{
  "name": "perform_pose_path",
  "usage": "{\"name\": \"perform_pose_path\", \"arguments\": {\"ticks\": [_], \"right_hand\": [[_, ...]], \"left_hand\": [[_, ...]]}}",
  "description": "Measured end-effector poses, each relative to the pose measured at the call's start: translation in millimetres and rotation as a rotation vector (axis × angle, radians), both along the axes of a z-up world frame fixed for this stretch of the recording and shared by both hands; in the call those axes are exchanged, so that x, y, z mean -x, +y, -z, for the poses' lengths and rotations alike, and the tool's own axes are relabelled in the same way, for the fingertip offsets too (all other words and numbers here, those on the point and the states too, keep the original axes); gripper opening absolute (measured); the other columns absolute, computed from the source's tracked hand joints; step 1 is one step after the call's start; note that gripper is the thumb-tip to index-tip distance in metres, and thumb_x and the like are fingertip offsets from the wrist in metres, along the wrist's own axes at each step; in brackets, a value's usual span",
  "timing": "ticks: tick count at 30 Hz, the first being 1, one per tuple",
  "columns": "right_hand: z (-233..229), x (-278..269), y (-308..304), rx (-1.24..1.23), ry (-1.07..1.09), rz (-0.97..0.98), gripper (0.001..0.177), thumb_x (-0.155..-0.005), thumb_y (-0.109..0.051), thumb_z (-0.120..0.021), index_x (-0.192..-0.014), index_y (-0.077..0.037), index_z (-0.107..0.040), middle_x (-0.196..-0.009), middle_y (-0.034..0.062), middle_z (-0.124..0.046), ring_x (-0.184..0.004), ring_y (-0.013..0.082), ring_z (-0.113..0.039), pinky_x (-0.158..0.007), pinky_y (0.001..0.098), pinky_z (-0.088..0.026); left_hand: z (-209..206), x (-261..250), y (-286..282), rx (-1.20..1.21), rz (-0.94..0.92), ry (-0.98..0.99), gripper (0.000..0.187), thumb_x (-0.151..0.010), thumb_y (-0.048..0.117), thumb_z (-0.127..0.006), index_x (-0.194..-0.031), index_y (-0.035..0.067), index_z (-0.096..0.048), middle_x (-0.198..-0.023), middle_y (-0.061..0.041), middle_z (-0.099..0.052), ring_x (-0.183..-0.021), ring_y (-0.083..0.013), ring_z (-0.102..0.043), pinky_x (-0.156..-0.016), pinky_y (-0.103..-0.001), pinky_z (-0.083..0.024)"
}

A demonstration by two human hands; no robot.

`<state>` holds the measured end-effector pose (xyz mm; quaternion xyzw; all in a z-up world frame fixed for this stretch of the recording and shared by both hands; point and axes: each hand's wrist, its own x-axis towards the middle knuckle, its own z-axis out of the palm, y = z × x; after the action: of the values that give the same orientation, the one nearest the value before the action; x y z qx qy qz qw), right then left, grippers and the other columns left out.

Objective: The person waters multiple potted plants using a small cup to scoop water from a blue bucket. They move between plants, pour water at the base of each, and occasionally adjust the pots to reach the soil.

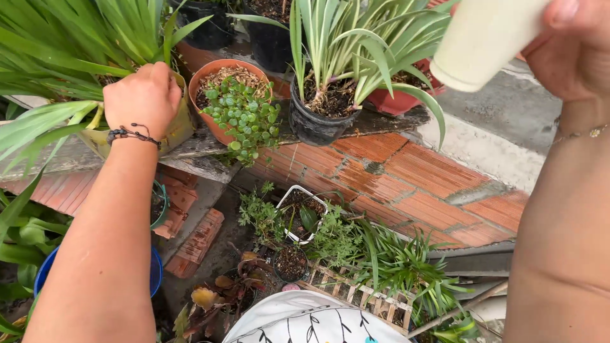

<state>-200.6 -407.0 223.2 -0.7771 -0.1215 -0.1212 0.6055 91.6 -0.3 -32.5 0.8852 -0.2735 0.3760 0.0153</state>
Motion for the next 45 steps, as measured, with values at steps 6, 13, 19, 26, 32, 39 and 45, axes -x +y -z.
{"name": "perform_pose_path", "arguments": {"ticks": [6, 13, 19, 26, 32, 39, 45], "right_hand": [[82.9, 45.3, -48.3, -0.003, 0.044, 0.097, 0.060, -0.084, -0.002, -0.080, -0.139, -0.004, -0.057, -0.134, 0.0073, -0.068, -0.126, 0.0196, -0.066, -0.112, 0.0377, -0.054], [148.0, -16.1, -38.8, 0.347, 0.242, 0.276, 0.072, -0.072, -0.027, -0.088, -0.134, -0.003, -0.060, -0.117, 0.0068, -0.073, -0.104, 0.0170, -0.073, -0.087, 0.0347, -0.060], [174.1, -72.7, -32.5, 0.762, -0.052, 0.458, 0.073, -0.073, -0.045, -0.093, -0.121, 0.004, -0.067, -0.108, 0.0198, -0.074, -0.095, 0.0280, -0.073, -0.085, 0.0396, -0.058], [183.1, -74.9, -40.8, 0.684, -0.115, 0.414, 0.071, -0.076, -0.039, -0.094, -0.125, 0.003, -0.064, -0.109, 0.0178, -0.075, -0.097, 0.0248, -0.075, -0.086, 0.0373, -0.059], [175.9, -44.6, -40.8, 0.174, 0.143, 0.145, 0.068, -0.079, -0.023, -0.088, -0.136, -0.001, -0.057, -0.125, 0.0101, -0.071, -0.112, 0.0169, -0.070, -0.097, 0.0345, -0.058], [150.4, -56.7, 5.0, 0.311, 0.165, -0.046, 0.072, -0.077, -0.026, -0.088, -0.137, -0.003, -0.058, -0.124, 0.0079, -0.071, -0.113, 0.0181, -0.071, -0.097, 0.0350, -0.059], [149.2, -129.7, 41.4, 0.739, -0.316, -0.006, 0.074, -0.082, -0.042, -0.093, -0.134, -0.002, -0.060, -0.121, 0.0162, -0.068, -0.107, 0.0303, -0.070, -0.094, 0.0387, -0.057]], "left_hand": [[-5.0, 10.2, -0.5, 0.031, 0.072, -0.009, 0.015, -0.105, 0.026, -0.068, -0.096, 0.015, -0.066, -0.087, -0.004, -0.070, -0.076, -0.0281, -0.068, -0.064, -0.043, -0.050], [-38.3, 85.2, -65.8, 0.483, 0.428, 0.037, 0.009, -0.111, 0.009, -0.060, -0.106, 0.009, -0.068, -0.094, -0.008, -0.070, -0.076, -0.0276, -0.068, -0.071, -0.041, -0.051], [-43.0, 140.4, -158.9, 0.411, 0.563, 0.359, 0.012, -0.103, 0.020, -0.066, -0.098, 0.011, -0.072, -0.084, -0.010, -0.072, -0.069, -0.0317, -0.069, -0.060, -0.043, -0.053], [-2.7, 143.8, -187.0, 0.240, 0.467, 0.507, 0.045, -0.093, 0.017, -0.064, -0.137, 0.013, -0.063, -0.083, -0.011, -0.073, -0.068, -0.0356, -0.069, -0.057, -0.049, -0.054], [6.4, 153.5, -175.1, 0.140, 0.372, 0.614, 0.062, -0.092, 0.019, -0.064, -0.152, 0.016, -0.050, -0.084, -0.013, -0.073, -0.065, -0.0385, -0.068, -0.055, -0.052, -0.054], [-47.1, 150.9, -136.8, 0.375, 0.318, 0.501, 0.027, -0.103, 0.034, -0.068, -0.091, 0.010, -0.067, -0.077, -0.012, -0.070, -0.070, -0.0371, -0.068, -0.059, -0.050, -0.052], [-49.3, 79.3, -100.8, 0.372, 0.128, 0.235, 0.018, -0.100, 0.028, -0.077, -0.095, 0.011, -0.073, -0.083, -0.016, -0.071, -0.076, -0.0403, -0.068, -0.062, -0.051, -0.053]]}}
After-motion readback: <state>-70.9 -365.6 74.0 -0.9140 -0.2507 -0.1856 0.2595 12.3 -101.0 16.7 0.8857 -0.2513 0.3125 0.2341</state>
